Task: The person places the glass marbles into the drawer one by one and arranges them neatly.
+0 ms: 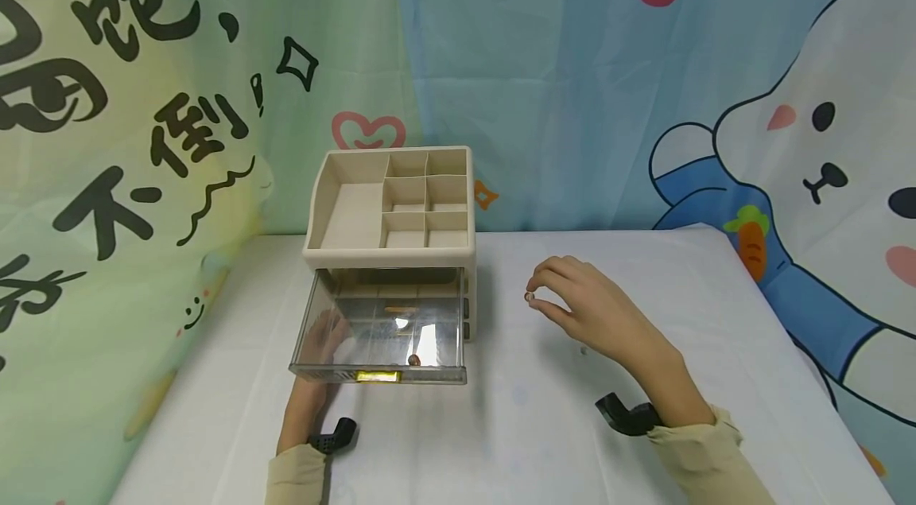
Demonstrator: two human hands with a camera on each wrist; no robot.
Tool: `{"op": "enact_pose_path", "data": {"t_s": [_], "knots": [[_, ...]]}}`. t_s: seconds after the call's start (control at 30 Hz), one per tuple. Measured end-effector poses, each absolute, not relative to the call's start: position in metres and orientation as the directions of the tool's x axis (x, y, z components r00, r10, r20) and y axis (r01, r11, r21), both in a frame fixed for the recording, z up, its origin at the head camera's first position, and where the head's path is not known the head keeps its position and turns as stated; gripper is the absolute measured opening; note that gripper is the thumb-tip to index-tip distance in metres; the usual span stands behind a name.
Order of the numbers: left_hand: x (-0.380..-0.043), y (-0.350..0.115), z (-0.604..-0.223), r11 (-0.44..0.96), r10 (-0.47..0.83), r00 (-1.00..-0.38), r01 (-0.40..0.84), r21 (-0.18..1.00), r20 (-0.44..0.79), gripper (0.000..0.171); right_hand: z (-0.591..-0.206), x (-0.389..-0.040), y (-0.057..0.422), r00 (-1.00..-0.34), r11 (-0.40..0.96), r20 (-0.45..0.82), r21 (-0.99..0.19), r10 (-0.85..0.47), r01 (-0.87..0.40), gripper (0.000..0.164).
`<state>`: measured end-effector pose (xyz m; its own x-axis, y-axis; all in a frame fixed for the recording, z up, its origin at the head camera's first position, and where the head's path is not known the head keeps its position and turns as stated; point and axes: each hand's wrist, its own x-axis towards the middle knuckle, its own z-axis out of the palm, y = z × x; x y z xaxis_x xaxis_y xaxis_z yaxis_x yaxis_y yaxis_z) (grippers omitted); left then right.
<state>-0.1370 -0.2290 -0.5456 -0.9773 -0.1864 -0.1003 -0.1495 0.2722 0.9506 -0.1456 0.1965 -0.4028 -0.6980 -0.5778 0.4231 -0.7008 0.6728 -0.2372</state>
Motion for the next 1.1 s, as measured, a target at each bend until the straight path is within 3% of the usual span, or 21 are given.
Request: {"op": "enact_pose_path", "data": {"t_s": [0.27, 1.1], "knots": [[-0.138, -0.228, -0.546, 0.278, -0.192, -0.978, -0.127, 0.952, -0.075, 0.056, -0.392, -0.145, 0.189, -0.687, 0.660, 0.434, -0.240, -0.583, -0.712, 0.017], [-0.139, -0.229, -0.549, 0.288, -0.195, -0.977, -0.142, 0.947, -0.088, 0.057, -0.361, -0.145, 0.166, -0.620, 0.638, 0.491, -0.156, -0.612, -0.754, 0.019]]}}
